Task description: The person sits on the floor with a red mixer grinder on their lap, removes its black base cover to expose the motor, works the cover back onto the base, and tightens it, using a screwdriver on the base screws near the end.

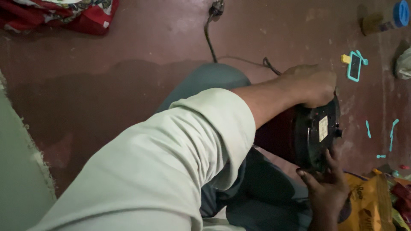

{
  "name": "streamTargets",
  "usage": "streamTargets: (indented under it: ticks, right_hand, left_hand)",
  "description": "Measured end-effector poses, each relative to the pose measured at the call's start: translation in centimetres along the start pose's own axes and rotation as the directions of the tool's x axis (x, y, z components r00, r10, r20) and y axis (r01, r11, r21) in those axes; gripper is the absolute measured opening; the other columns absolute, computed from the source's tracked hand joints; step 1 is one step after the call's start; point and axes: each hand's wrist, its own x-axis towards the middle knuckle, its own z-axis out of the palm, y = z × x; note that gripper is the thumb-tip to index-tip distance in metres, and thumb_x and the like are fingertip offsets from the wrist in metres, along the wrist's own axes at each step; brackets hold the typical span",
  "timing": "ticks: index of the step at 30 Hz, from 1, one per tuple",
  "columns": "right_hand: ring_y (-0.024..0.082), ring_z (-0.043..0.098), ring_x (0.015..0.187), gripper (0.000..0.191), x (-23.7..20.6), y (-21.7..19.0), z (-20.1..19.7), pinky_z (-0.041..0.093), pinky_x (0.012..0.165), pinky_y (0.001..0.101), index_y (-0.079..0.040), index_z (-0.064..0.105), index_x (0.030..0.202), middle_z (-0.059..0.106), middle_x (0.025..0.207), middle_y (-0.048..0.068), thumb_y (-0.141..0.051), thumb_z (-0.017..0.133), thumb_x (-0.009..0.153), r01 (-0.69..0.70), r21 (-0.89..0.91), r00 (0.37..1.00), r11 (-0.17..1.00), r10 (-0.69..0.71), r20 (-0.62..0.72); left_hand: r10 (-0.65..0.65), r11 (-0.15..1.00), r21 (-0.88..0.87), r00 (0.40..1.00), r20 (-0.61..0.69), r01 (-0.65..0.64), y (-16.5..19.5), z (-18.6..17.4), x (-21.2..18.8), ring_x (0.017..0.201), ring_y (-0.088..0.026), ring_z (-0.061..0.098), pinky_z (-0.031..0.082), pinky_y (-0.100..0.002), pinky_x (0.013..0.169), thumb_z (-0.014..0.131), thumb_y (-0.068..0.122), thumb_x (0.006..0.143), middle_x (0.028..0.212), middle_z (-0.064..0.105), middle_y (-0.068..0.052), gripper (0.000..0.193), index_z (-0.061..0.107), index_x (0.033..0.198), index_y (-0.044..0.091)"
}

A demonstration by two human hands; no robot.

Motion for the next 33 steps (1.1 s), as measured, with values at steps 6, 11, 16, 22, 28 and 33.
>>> streamTargets:
  ticks: [6, 11, 16, 22, 28, 33]
  right_hand:
    - [0.029, 0.057, 0.137, 0.074, -0.5, -0.7, 0.7, 0.057, 0.096, 0.0373, 0.003, 0.053, 0.144, 0.042, 0.166, 0.017, 0.009, 0.076, 0.074, 0.010, -0.048, 1.000, 0.999, -0.010, -0.006]
    - [0.029, 0.051, 0.144, 0.075, -0.5, 0.2, 0.4, 0.052, 0.103, 0.0380, 0.003, 0.054, 0.143, 0.044, 0.163, 0.018, 0.000, 0.081, 0.073, 0.135, -0.079, 0.991, 0.988, -0.133, 0.031]
    - [0.045, 0.063, 0.110, 0.082, -0.4, 1.9, 0.0, 0.055, 0.084, 0.0514, 0.002, 0.055, 0.140, 0.046, 0.167, 0.016, -0.008, 0.087, 0.065, -0.007, -0.278, 0.999, 0.960, -0.007, -0.049]
    - [0.034, 0.045, 0.151, 0.075, -1.2, 1.9, 0.7, 0.046, 0.117, 0.0442, 0.005, 0.058, 0.140, 0.047, 0.160, 0.022, -0.004, 0.089, 0.072, 0.236, -0.405, 0.966, 0.883, -0.258, -0.001]
    - [0.035, 0.035, 0.154, 0.073, -0.9, 1.7, 1.2, 0.052, 0.107, 0.0409, 0.005, 0.054, 0.137, 0.038, 0.163, 0.023, -0.002, 0.082, 0.070, 0.170, -0.225, 0.985, 0.960, -0.173, 0.006]
    - [0.036, 0.037, 0.151, 0.079, -1.4, 2.2, 1.3, 0.045, 0.108, 0.0434, 0.005, 0.050, 0.140, 0.036, 0.162, 0.023, -0.002, 0.084, 0.069, 0.159, -0.303, 0.986, 0.940, -0.169, -0.007]
  left_hand:
    - [0.061, 0.997, 0.049, 0.998, 0.003, -0.061, -0.1, -0.2, 0.2, 0.106, -0.033, 0.070, 0.055, -0.045, 0.087, 0.060, 0.021, 0.081, 0.110, 0.074, -0.013, 0.029, 0.077, 0.102, 0.012]
    - [0.124, 0.991, 0.039, 0.992, 0.018, -0.125, -1.1, 0.8, 1.6, 0.098, -0.033, 0.073, 0.056, -0.045, 0.080, 0.062, 0.018, 0.079, 0.103, 0.075, -0.014, 0.026, 0.078, 0.097, 0.010]
    - [0.148, 0.984, 0.088, 0.987, 0.057, -0.152, -2.1, 2.3, 3.6, 0.091, -0.034, 0.073, 0.056, -0.045, 0.076, 0.067, 0.022, 0.079, 0.098, 0.075, -0.018, 0.025, 0.078, 0.095, 0.006]
    - [-0.023, 0.993, -0.105, 0.962, 0.271, 0.054, -3.3, -0.1, 4.8, 0.078, -0.031, 0.077, 0.060, -0.045, 0.062, 0.064, 0.024, 0.087, 0.093, 0.078, -0.017, 0.029, 0.078, 0.101, 0.003]
    - [-0.190, 0.964, -0.099, 0.901, 0.389, 0.246, -3.0, -1.8, 3.2, 0.082, -0.031, 0.078, 0.063, -0.048, 0.063, 0.071, 0.029, 0.080, 0.094, 0.079, -0.014, 0.039, 0.078, 0.108, 0.003]
    - [-0.029, 0.992, 0.122, 0.959, 0.281, -0.006, -2.4, -1.4, 2.6, 0.085, -0.031, 0.075, 0.059, -0.044, 0.075, 0.083, 0.048, 0.075, 0.093, 0.078, -0.018, 0.057, 0.076, 0.101, -0.002]
